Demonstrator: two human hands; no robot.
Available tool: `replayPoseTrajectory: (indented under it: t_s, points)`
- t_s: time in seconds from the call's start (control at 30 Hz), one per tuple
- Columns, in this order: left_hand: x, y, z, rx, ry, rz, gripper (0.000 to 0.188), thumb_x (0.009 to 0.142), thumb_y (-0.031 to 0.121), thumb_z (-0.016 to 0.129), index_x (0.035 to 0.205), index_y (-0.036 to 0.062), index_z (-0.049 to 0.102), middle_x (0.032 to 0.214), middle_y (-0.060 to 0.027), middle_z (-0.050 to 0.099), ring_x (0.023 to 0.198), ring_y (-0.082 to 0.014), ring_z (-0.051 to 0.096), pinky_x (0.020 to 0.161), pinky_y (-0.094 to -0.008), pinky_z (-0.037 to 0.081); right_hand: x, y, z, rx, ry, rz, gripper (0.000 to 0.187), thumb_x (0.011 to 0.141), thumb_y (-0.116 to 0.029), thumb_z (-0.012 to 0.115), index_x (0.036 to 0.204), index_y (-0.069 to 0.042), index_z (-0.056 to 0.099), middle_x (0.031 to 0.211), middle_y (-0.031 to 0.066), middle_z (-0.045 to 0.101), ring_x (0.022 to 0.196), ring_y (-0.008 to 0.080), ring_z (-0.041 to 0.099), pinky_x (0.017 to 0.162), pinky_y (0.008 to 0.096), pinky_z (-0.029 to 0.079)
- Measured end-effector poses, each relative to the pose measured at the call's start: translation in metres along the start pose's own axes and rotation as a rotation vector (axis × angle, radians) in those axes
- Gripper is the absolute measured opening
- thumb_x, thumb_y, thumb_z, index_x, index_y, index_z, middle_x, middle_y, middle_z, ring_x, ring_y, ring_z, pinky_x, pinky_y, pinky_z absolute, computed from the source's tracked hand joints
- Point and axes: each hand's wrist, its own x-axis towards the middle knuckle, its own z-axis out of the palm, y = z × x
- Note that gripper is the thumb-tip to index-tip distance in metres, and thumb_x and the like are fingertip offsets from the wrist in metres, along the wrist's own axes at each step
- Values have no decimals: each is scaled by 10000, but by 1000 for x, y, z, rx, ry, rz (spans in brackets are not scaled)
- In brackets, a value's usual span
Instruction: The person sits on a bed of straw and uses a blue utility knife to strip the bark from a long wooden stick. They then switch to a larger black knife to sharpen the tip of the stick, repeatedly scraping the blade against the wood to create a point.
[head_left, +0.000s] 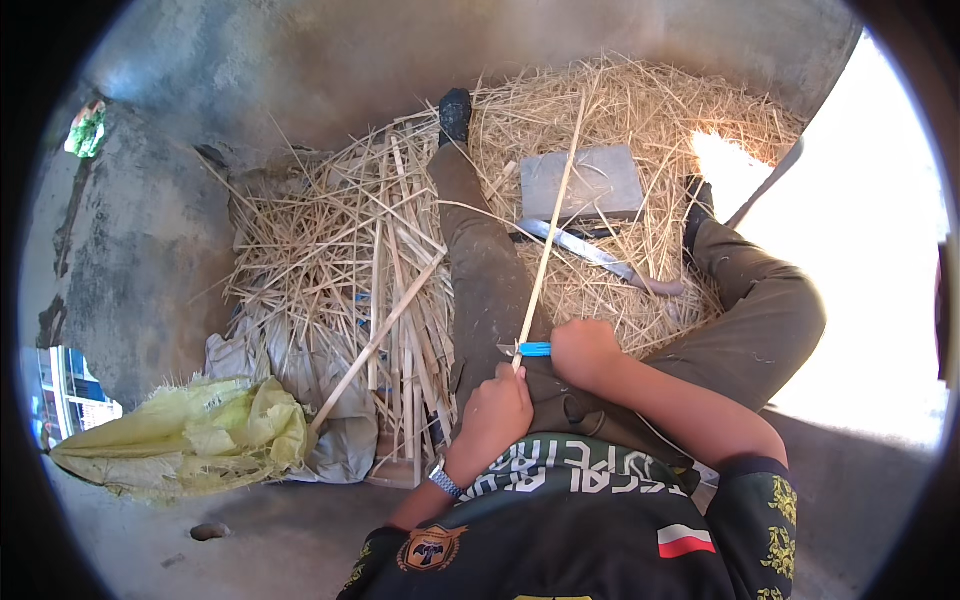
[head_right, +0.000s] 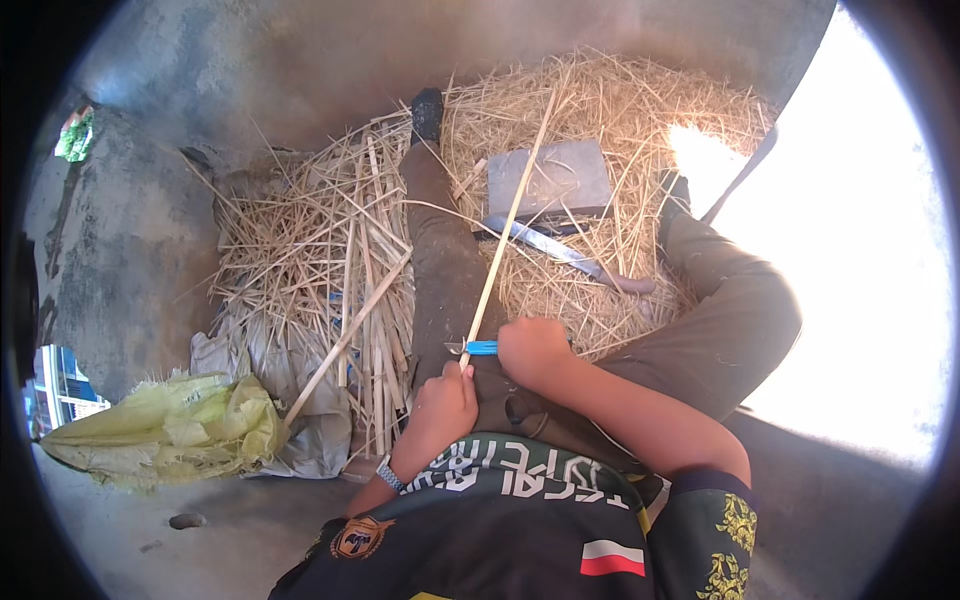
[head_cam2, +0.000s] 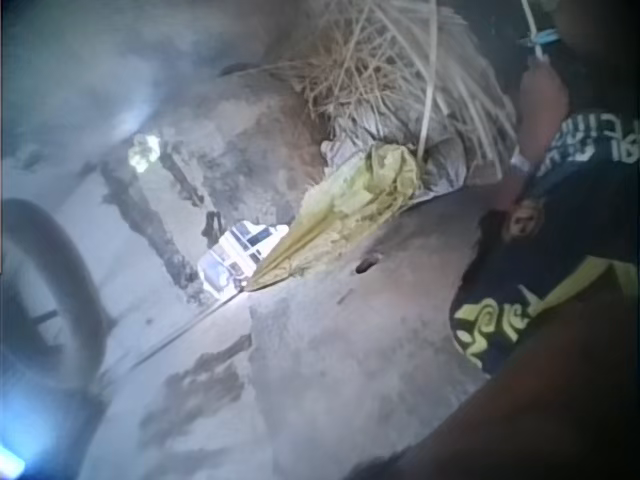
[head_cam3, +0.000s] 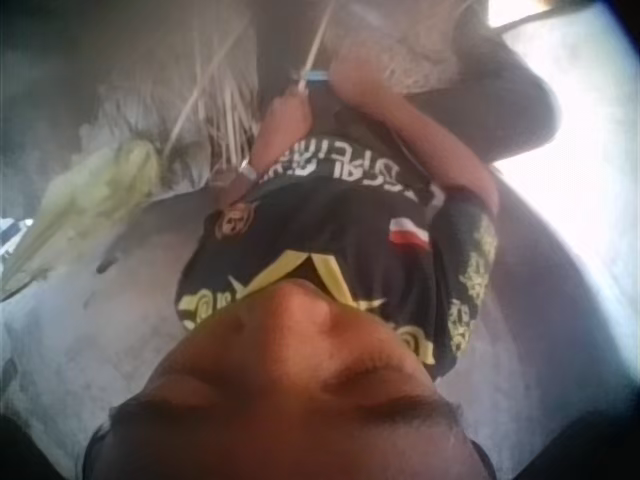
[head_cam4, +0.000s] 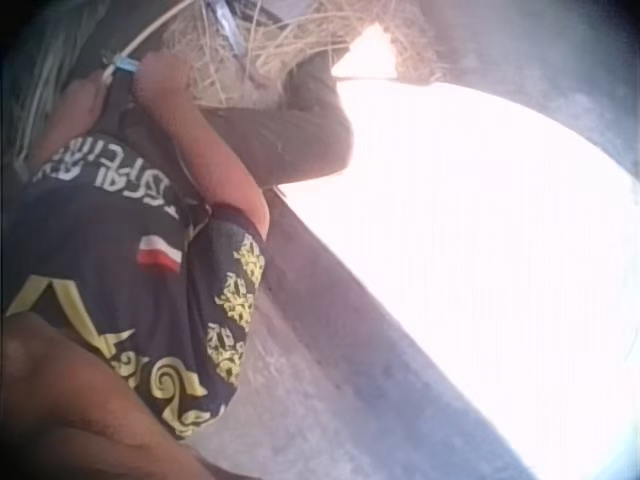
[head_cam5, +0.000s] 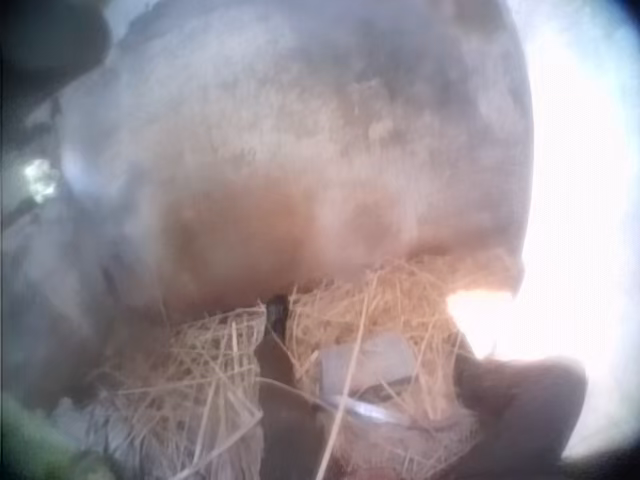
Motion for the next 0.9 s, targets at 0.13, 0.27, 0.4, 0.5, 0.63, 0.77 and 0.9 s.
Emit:
replayPoseTrajectory:
  t_s: [0.13,0.27,0.4,0.5,0.63,0.77,0.9]
  points:
    - [3,3,-7,133,41,8,286,1015,250,467,885,-2,495,633,-250,637,600,-436,662,534,-516,541,20,7,10,35,114,35,183,808,-178,610,815,-50,742,796,162,720,761,328,728,663,421,578]
    - [4,10,4,143,47,3,280,1017,249,467,879,7,495,634,-236,643,599,-424,668,530,-504,545,28,25,21,-11,138,26,192,818,-171,589,791,-53,738,758,162,710,725,326,722,630,426,569]
    - [2,8,5,181,60,-25,277,1015,258,475,881,16,498,632,-224,647,599,-409,674,527,-487,551,36,24,24,-39,148,-8,176,804,-162,598,778,-52,733,748,157,707,701,319,716,605,421,561]
    - [4,9,4,172,58,-46,284,1017,266,469,888,14,500,637,-232,643,606,-420,670,536,-496,547,44,30,29,-29,248,29,157,788,-151,612,757,-46,724,745,149,706,698,314,713,605,422,558]
    - [6,9,4,123,59,-52,289,1020,267,456,907,4,500,644,-258,634,614,-449,657,554,-526,537,51,33,23,31,191,138,161,806,-142,610,809,-26,721,808,160,717,754,324,723,666,434,572]
    - [-4,8,3,64,11,-9,268,1013,256,474,915,7,493,626,-259,628,602,-449,658,545,-533,537,78,79,3,124,201,421,201,831,-144,596,913,-10,723,906,198,719,847,344,724,743,434,577]
    - [-1,5,1,49,23,-4,239,1002,225,487,884,18,503,618,-230,638,595,-422,671,529,-491,550,77,85,-12,120,142,453,226,830,-136,599,968,-9,726,953,226,712,899,354,718,767,432,574]
